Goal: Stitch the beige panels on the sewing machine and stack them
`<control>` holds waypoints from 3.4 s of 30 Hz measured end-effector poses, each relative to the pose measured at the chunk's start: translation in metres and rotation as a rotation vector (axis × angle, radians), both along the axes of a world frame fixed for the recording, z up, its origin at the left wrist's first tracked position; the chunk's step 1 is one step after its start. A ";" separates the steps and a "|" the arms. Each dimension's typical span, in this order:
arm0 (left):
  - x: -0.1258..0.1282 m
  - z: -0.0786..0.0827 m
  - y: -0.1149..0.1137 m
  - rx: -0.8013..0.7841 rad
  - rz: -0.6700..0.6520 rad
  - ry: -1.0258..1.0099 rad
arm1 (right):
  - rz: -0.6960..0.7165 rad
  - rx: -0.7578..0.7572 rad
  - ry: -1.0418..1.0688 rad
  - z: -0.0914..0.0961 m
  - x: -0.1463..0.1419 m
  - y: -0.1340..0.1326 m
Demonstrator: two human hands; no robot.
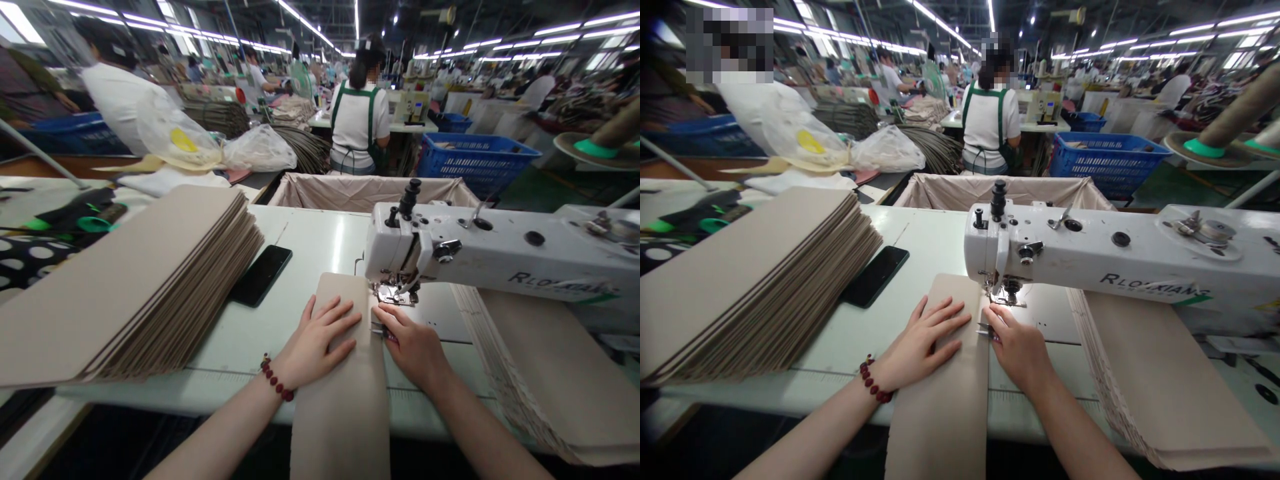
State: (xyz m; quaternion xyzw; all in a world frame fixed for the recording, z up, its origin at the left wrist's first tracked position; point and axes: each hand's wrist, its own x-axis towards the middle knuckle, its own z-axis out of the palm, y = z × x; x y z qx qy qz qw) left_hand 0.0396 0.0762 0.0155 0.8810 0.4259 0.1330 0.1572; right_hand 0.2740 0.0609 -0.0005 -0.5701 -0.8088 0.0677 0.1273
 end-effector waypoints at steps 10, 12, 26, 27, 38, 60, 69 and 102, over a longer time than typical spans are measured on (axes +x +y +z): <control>0.000 -0.001 -0.001 0.014 0.004 -0.006 | -0.007 -0.008 0.010 -0.001 0.001 0.000; 0.000 -0.001 0.000 0.017 0.004 -0.006 | -0.005 -0.007 0.017 -0.001 0.001 0.000; 0.001 -0.002 0.000 0.017 0.008 0.007 | 0.001 0.001 0.016 -0.003 0.002 0.001; 0.001 -0.002 0.000 0.015 0.007 0.008 | -0.001 0.002 0.014 -0.003 0.002 0.001; 0.000 -0.003 0.001 0.005 -0.001 0.026 | 0.001 0.007 0.016 -0.003 0.002 0.001; 0.010 -0.003 0.014 0.079 -0.123 0.113 | 0.011 0.023 0.060 -0.008 0.004 0.002; 0.015 -0.015 0.044 0.087 -0.112 0.100 | 0.012 0.028 0.072 -0.010 0.005 0.002; 0.019 -0.023 0.044 0.213 -0.018 0.074 | -0.023 0.027 0.042 0.003 0.000 -0.002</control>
